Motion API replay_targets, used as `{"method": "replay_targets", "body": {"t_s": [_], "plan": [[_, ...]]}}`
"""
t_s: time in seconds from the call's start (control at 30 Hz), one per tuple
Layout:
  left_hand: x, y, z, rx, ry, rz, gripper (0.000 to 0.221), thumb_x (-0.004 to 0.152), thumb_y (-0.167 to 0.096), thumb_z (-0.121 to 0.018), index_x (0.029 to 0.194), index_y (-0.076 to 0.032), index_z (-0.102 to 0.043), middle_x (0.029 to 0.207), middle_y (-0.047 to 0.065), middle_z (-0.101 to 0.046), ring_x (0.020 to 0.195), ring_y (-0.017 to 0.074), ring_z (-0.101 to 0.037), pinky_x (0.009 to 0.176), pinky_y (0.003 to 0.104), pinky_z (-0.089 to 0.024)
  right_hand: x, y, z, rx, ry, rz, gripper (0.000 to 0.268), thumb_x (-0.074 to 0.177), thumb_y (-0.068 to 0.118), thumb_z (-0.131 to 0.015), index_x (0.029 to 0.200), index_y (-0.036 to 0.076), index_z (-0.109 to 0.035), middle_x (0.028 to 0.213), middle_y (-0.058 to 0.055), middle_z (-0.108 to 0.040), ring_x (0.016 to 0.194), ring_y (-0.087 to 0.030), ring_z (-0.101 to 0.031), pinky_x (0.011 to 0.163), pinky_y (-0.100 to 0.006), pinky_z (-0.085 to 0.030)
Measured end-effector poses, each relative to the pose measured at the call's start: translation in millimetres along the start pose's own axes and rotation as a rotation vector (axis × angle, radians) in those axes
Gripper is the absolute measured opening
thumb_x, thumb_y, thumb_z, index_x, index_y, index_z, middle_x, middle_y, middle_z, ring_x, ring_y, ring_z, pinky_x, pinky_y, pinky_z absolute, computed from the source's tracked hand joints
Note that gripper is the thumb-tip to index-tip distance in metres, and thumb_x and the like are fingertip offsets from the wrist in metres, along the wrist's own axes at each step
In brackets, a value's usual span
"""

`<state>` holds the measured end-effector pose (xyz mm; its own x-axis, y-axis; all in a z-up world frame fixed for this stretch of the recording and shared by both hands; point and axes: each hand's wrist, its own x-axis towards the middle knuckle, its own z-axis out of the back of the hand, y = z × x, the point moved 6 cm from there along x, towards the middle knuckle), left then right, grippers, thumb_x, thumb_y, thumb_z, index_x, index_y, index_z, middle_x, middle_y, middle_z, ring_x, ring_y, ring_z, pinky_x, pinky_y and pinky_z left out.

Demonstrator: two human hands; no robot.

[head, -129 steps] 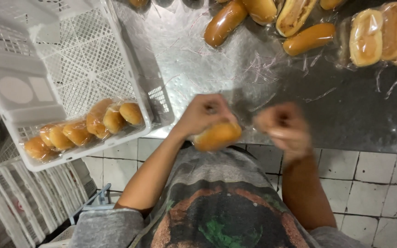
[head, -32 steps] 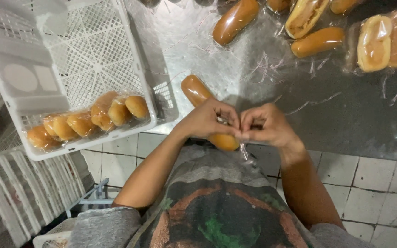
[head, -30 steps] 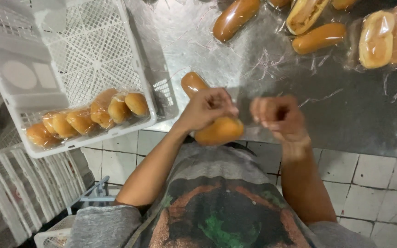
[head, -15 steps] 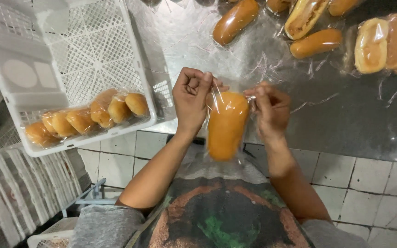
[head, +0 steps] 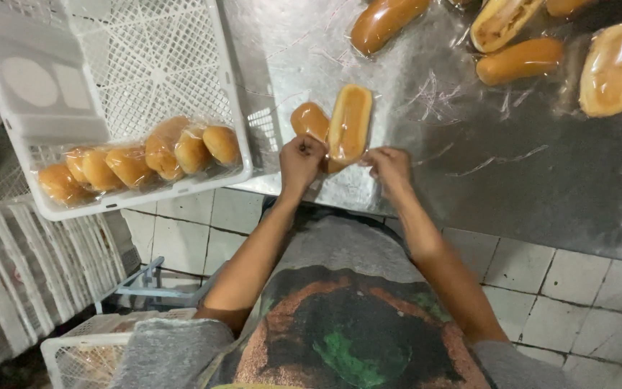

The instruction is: The person is packing individual bread rolls into plastic bags and then organizing the bagged rolls into a plastic crate.

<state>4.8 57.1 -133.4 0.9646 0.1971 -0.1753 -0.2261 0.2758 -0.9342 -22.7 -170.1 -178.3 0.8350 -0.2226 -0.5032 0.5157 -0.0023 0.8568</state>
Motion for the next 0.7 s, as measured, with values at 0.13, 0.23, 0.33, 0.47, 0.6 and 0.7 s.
{"method": "replay_targets", "body": {"t_s": [0.13, 0.23, 0.33, 0.47, 0.6, 0.7], "plan": [[-3, 27, -7, 0.093, 0.152, 0.321, 0.026, 0.073, -0.015, -0.087, 0.096, -0.013, -0.077, 0.083, 0.007, -0.072, 0.079, 0.0253, -0.073, 0.072, 0.038, -0.059, -18, -5, -13, -0.157, 0.034, -0.180, 0.019, 0.088, 0.020, -0.064, 0.097, 0.005, -0.071, 0.071, -0.005, -0.058, 0.053, -0.010, -0.052, 0.044, -0.025, -0.040], [5, 24, -19, -0.043, 0.272, 0.437, 0.026, 0.074, -0.016, -0.088, 0.099, -0.013, -0.080, 0.079, 0.009, -0.071, 0.072, 0.0227, -0.067, 0.061, 0.032, -0.053, -19, 16, -20, 0.107, 0.078, -0.180, 0.022, 0.085, 0.024, -0.061, 0.101, 0.010, -0.065, 0.081, -0.001, -0.052, 0.070, -0.012, -0.056, 0.062, -0.030, -0.051], [-7, 15, -35, -0.262, 0.325, 0.552, 0.028, 0.074, -0.019, -0.090, 0.100, -0.011, -0.081, 0.078, 0.012, -0.069, 0.063, 0.0152, -0.062, 0.052, 0.029, -0.051, -32, 29, -8, 0.332, 0.063, -0.075, 0.032, 0.082, 0.023, -0.062, 0.111, 0.011, -0.056, 0.097, -0.001, -0.051, 0.091, -0.015, -0.061, 0.080, -0.033, -0.058], [5, -5, -32, -0.059, 0.191, 0.224, 0.034, 0.084, -0.031, -0.084, 0.115, -0.017, -0.079, 0.091, 0.013, -0.073, 0.088, 0.0220, -0.070, 0.081, 0.036, -0.056, -42, 75, 16, -0.179, -0.176, 0.419, 0.053, 0.081, -0.002, -0.080, 0.119, 0.010, -0.046, 0.125, -0.017, -0.057, 0.123, -0.038, -0.058, 0.085, -0.044, -0.057], [1, -59, 1, -0.097, 0.180, 0.099, 0.023, 0.093, -0.021, -0.071, 0.116, -0.021, -0.077, 0.092, 0.010, -0.071, 0.088, 0.0218, -0.066, 0.085, 0.039, -0.054, -32, 101, -3, -1.029, 0.006, 0.568, 0.043, 0.082, 0.008, -0.078, 0.121, 0.012, -0.060, 0.130, -0.021, -0.057, 0.123, -0.045, -0.060, 0.086, -0.054, -0.059], [-8, -61, 19, -0.049, 0.203, 0.064, 0.016, 0.095, -0.020, -0.071, 0.109, -0.022, -0.078, 0.077, 0.004, -0.062, 0.080, 0.0167, -0.060, 0.079, 0.036, -0.053, 7, 100, -24, -1.065, 0.284, 0.474, 0.026, 0.092, 0.037, -0.071, 0.110, 0.018, -0.074, 0.111, -0.008, -0.069, 0.112, -0.031, -0.069, 0.087, -0.044, -0.057]]}}
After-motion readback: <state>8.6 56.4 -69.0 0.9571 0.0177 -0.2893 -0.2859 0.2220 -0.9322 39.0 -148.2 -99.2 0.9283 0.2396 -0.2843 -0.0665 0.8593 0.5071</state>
